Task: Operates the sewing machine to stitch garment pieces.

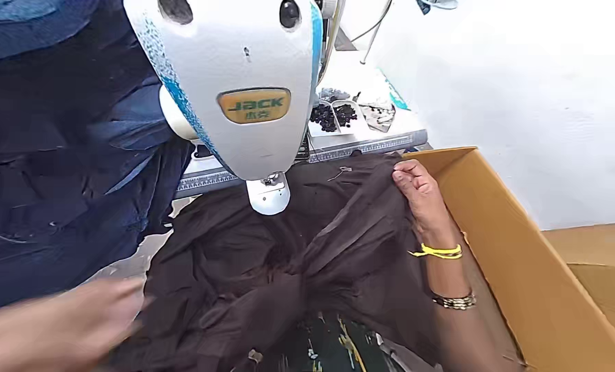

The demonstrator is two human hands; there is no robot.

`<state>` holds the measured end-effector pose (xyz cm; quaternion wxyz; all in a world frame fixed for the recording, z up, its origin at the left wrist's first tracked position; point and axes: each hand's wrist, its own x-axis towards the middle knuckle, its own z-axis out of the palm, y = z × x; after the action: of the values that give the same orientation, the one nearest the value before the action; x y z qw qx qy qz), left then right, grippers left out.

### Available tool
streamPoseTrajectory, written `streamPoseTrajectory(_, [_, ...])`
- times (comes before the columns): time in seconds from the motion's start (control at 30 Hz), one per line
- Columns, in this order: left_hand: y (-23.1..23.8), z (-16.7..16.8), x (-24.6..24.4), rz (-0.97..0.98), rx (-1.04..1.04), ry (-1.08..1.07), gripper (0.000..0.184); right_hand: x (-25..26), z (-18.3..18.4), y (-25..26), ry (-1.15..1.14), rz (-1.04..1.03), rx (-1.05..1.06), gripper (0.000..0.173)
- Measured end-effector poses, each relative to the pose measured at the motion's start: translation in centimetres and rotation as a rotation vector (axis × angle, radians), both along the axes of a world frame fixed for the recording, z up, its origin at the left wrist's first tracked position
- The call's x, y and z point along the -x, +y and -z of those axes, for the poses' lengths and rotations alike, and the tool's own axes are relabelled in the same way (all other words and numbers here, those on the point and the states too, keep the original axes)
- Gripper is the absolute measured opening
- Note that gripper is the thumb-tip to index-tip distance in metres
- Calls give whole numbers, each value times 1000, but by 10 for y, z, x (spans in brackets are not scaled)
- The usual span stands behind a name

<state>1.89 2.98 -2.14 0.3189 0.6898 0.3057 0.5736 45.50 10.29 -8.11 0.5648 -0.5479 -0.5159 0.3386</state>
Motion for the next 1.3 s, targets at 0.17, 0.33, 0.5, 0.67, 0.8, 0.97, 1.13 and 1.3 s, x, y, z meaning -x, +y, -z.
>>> streamPoseTrajectory(0.17, [35,38,-88,69,-74,229,27,53,-44,1,-274,-250,133,14])
streamPoseTrajectory(0.33, [29,43,-92,-173,-181,448,79,138,-57,-6,-160,-824,72,13])
streamPoseTrajectory(0.5, [17,84,-18,-208,104,458,32,160,-28,3,110,-1129,297,20])
streamPoseTrajectory(0.67, [-3,60,-23,-244,2,427,22,181,-35,-11,-195,-1268,160,63])
streamPoseTrajectory(0.8, [10,31,-33,-162,-84,274,26,174,-70,-15,-317,-1287,-19,81])
streamPoseTrajectory(0.97, [27,43,-47,170,75,94,31,161,-61,-27,-416,-998,-238,17])
streamPoseTrajectory(1.13, [37,97,-65,596,289,-169,22,126,-61,-9,111,-1035,-259,19])
streamPoseTrajectory(1.3, [40,94,-81,740,338,-321,18,107,-54,3,327,-1056,-372,18])
